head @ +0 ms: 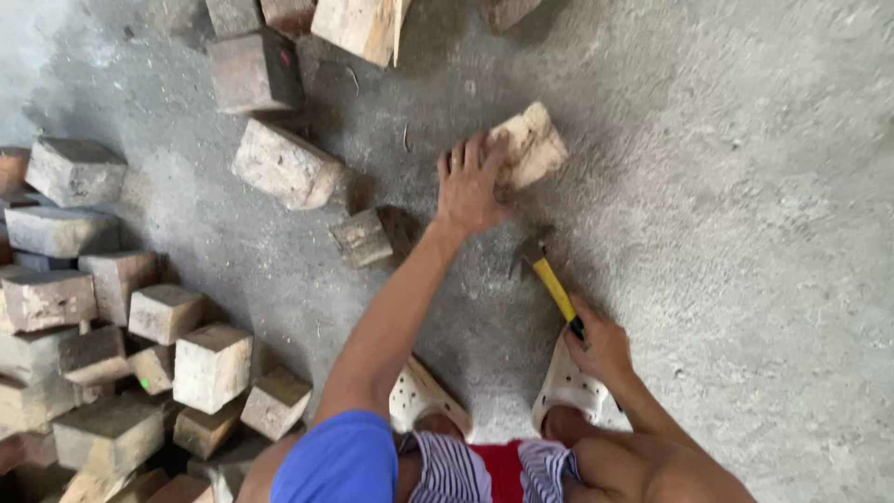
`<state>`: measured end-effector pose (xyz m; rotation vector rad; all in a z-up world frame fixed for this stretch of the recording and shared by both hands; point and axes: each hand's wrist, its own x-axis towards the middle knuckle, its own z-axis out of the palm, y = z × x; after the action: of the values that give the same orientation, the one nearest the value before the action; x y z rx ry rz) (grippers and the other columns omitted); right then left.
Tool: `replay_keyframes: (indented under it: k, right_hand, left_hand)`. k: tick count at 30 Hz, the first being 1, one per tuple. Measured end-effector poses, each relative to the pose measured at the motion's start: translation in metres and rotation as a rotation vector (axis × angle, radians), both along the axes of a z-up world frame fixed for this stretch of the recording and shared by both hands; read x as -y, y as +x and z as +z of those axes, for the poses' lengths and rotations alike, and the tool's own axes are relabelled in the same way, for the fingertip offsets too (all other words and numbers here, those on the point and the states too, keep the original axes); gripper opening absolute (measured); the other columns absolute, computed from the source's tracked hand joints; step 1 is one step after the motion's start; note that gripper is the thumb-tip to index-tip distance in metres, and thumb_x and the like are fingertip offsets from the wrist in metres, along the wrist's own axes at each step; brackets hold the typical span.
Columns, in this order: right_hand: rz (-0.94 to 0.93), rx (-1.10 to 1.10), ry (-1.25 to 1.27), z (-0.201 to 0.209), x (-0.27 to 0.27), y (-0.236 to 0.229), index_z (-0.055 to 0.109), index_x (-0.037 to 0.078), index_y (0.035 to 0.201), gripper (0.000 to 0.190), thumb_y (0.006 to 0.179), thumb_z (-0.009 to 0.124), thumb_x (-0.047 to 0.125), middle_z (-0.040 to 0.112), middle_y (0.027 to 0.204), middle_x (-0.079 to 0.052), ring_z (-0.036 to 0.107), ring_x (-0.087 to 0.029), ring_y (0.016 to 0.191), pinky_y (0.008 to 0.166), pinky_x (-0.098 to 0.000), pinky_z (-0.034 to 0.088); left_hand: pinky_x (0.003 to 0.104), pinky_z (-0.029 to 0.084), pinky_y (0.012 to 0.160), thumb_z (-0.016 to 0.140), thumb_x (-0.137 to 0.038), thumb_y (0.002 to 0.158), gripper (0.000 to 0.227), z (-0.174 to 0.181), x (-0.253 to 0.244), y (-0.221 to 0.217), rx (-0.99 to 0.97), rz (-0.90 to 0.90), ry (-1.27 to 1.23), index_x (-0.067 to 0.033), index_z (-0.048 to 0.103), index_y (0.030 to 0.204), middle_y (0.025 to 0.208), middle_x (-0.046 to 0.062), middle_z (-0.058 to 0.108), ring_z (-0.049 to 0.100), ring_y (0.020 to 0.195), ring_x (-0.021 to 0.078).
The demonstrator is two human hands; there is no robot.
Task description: The person repeatedly strikes small wooden blocks with a hammer on a concrete floor. They pick up blocks from a pile, position them, and hit them multiple times to break or shape them, then place the processed pieces back into the pile.
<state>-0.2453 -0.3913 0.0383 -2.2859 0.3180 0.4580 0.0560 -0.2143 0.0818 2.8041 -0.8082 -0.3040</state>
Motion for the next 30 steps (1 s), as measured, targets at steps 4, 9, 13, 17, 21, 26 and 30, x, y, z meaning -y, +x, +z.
replay_keyframes:
  k: [4,9,13,17,21,26,30]
  right_hand:
    - [-0.042,-0.046,0.054,-0.005,0.007,0.006,0.054,0.015,0.143,0.067,0.08,0.073,0.026,0.073,0.088,-0.021,0.072,-0.04,0.077,0.072,-0.0485,0.058]
    - [-0.024,-0.022,0.014,-0.005,0.003,0.0,0.058,0.011,0.14,0.064,0.081,0.076,0.031,0.072,0.085,-0.02,0.072,-0.039,0.076,0.069,-0.0474,0.058]
    - [-0.017,-0.167,0.018,-0.001,0.007,0.013,0.062,0.011,0.134,0.06,0.084,0.075,0.041,0.073,0.081,-0.017,0.074,-0.035,0.072,0.067,-0.0443,0.058]
    - [0.046,-0.241,-0.043,-0.007,0.008,0.016,0.065,0.011,0.132,0.061,0.085,0.074,0.049,0.073,0.079,-0.016,0.073,-0.032,0.071,0.067,-0.0431,0.058]
    - [0.056,-0.165,-0.021,-0.016,0.011,0.011,0.065,0.009,0.131,0.063,0.084,0.073,0.051,0.073,0.078,-0.016,0.073,-0.034,0.074,0.069,-0.0435,0.057]
    - [-0.003,-0.193,0.017,-0.014,0.011,0.016,0.065,0.011,0.131,0.062,0.084,0.07,0.052,0.073,0.078,-0.019,0.073,-0.035,0.073,0.069,-0.0445,0.057]
    - [-0.007,-0.264,0.041,-0.013,0.011,0.013,0.068,0.01,0.125,0.052,0.092,0.063,0.049,0.072,0.079,-0.021,0.072,-0.036,0.074,0.069,-0.0459,0.057]
  left_hand:
    - [0.068,0.021,0.11,0.096,-0.049,0.052,0.138,0.028,-0.02,0.013,-0.084,-0.008,-0.059,-0.0025,0.017,0.155,0.154,0.026,0.027,0.027,0.141,0.0455]
    - [0.057,0.029,0.123,0.092,-0.048,0.061,0.125,0.097,-0.118,0.015,-0.31,-0.184,0.402,-0.0141,0.021,0.159,0.161,0.015,0.034,0.03,0.152,0.0375]
    - [0.058,0.025,0.121,0.095,-0.045,0.057,0.141,0.106,-0.173,-0.023,-0.344,-0.291,0.789,-0.0194,0.003,0.16,0.165,0.015,0.016,0.023,0.152,0.0378]
    - [0.059,0.027,0.113,0.082,-0.025,0.078,0.118,0.065,-0.213,-0.04,-0.086,-0.493,0.891,-0.0324,-0.001,0.162,0.167,0.014,0.004,0.023,0.147,0.0415]
    - [0.055,0.031,0.116,0.076,-0.017,0.084,0.111,0.045,-0.221,-0.03,-0.1,-0.554,0.933,-0.0354,0.001,0.163,0.172,0.01,0.001,0.027,0.148,0.0371]
    - [0.057,0.036,0.119,0.09,-0.028,0.064,0.109,0.088,-0.187,-0.022,-0.26,-0.213,0.567,-0.0182,0.028,0.153,0.158,0.007,0.03,0.035,0.147,0.0391]
    - [0.053,0.05,0.107,0.09,-0.035,0.059,0.115,0.137,-0.135,-0.011,-0.341,-0.03,0.128,-0.0004,0.03,0.151,0.144,0.021,0.037,0.05,0.129,0.0437]
